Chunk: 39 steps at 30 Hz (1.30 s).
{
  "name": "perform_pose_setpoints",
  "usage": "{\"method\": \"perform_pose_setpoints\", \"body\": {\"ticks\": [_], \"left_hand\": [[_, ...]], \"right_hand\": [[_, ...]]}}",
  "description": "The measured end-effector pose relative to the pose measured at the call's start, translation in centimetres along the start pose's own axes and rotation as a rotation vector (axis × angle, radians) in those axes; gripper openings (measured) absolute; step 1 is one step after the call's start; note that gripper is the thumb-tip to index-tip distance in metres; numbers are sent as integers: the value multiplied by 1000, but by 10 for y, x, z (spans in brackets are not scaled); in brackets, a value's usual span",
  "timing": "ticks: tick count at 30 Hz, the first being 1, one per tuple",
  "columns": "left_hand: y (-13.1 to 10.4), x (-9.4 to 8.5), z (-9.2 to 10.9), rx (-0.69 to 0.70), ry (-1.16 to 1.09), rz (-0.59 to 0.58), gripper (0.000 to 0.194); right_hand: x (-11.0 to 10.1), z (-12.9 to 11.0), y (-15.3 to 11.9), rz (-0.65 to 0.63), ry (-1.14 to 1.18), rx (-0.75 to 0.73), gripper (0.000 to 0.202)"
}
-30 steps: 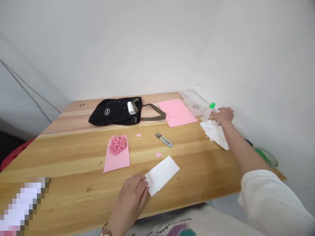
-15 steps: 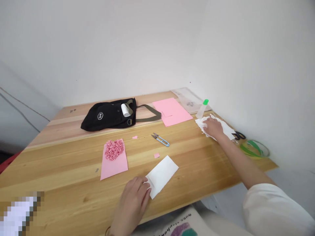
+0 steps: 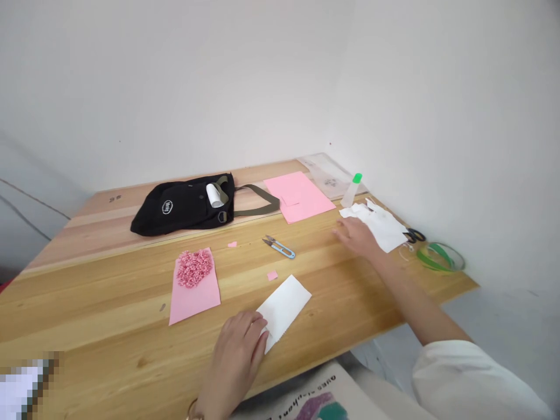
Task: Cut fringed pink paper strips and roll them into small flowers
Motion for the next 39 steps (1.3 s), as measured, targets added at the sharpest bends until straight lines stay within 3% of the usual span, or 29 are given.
{"method": "perform_pose_setpoints", "body": {"ticks": [3,8,14,23,26,29,31,33,34,36,37,39], "left_hand": [[8,4,5,18,-1,10,17],[23,10,10,47,-24,-14,18],[27,18,3,-7,-17,-30,16],[42,34,-9,-86,14,-3,14],[45,32,-17,-99,25,13,14],[45,32,-22,-106,19,15,15],[42,33,-25,-110,7,6,14],[37,34,-27,-110,-9,9,14],[33,34,-28,-115,-20,16,14],[25,33,-30,-128,-46,38,14],[22,32,-30,-135,-64,48,13],[19,32,-29,-136,-105,56,13]], "right_hand": [[7,-28,-14,-31,128,25,19],[33,-66,-27,19,320,17,34],[71,-54,-26,-3,451,58,42],[76,-53,-22,-54,527,49,41],[61,-48,-19,5,509,106,40],[10,-22,-20,206,495,223,21],[-48,22,-43,604,487,392,10],[-89,74,-80,887,372,598,12],[-99,100,-96,930,301,686,18],[-111,148,-119,890,19,849,29],[-110,170,-126,805,-143,932,35],[-107,202,-129,660,-370,959,38]]}}
Point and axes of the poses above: each hand's wrist, its own y-axis towards the middle knuckle, its own x-axis out of the palm, z = x × y, the point moved 9 cm from there along y, towards the middle knuckle, and after that the axes turned 13 degrees about x, right-handed, at the moved point
